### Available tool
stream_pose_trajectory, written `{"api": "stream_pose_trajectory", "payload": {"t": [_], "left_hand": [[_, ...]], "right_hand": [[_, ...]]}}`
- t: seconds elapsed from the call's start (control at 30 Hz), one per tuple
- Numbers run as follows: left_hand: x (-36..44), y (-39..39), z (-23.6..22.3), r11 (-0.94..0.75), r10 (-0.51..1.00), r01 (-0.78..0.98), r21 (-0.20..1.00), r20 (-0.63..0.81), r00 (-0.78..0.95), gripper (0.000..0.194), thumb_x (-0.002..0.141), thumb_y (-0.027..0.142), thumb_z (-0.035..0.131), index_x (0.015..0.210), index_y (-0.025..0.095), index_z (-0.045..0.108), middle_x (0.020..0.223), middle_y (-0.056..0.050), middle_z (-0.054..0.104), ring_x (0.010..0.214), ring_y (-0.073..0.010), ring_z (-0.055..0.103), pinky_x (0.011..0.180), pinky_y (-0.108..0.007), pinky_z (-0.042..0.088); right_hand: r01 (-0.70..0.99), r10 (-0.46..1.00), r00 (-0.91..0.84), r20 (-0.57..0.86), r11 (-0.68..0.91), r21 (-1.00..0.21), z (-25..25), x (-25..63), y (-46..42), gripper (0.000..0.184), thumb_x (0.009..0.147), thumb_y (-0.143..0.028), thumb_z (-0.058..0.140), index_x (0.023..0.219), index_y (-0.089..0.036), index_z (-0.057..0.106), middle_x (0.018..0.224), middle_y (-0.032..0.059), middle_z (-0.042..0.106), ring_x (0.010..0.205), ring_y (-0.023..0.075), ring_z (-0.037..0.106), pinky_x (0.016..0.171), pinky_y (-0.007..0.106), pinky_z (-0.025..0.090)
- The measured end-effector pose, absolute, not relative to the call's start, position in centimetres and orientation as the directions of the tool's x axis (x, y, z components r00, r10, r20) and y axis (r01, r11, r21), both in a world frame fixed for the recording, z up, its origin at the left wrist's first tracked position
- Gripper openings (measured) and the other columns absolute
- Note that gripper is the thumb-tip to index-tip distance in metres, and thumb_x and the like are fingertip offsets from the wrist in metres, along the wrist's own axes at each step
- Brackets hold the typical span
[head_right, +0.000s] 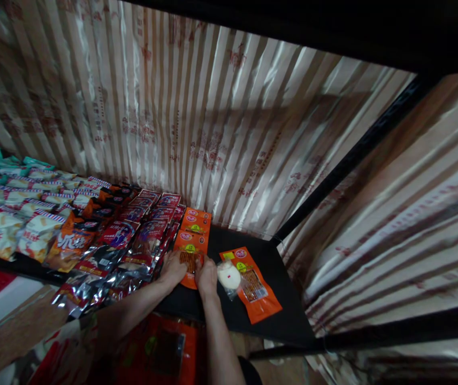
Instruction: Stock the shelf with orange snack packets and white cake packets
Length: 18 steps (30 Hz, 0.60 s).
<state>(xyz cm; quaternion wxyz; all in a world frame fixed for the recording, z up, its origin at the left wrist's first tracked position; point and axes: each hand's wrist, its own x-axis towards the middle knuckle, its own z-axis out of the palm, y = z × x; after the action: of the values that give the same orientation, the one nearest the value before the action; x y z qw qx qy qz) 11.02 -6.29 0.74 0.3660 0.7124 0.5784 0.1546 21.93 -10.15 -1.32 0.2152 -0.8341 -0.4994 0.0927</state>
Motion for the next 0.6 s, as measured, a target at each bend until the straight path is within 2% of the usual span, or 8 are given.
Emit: {"api": "stream_pose_trajectory", "payload": {"t": [0.43, 0.6], "left_hand": [[12.2, -4.7, 1.9, -0.071, 0.945, 0.717, 0.693, -0.182, 0.270, 0.038, 0.076, 0.020, 0.046, 0.111, 0.012, 0.059, 0.120, -0.011, 0.059, 0.124, -0.0248, 0.039, 0.101, -0.030, 0.030], [12.7, -4.1, 1.9, -0.089, 0.946, 0.726, 0.682, -0.171, 0.276, 0.040, 0.077, 0.021, 0.046, 0.113, 0.008, 0.057, 0.121, -0.014, 0.058, 0.123, -0.0259, 0.039, 0.103, -0.031, 0.028]], "right_hand": [[0.807, 0.869, 0.495, 0.014, -0.454, -0.378, -0.7, 23.0, -7.9, 0.033, 0.089, -0.026, 0.037, 0.106, -0.014, 0.062, 0.097, 0.0131, 0.069, 0.089, 0.0198, 0.064, 0.073, 0.024, 0.043], [0.801, 0.863, 0.505, 0.008, -0.465, -0.378, -0.9, 23.5, -7.2, 0.035, 0.090, -0.028, 0.035, 0.111, -0.015, 0.060, 0.099, 0.0125, 0.068, 0.091, 0.0201, 0.064, 0.074, 0.025, 0.043]]}}
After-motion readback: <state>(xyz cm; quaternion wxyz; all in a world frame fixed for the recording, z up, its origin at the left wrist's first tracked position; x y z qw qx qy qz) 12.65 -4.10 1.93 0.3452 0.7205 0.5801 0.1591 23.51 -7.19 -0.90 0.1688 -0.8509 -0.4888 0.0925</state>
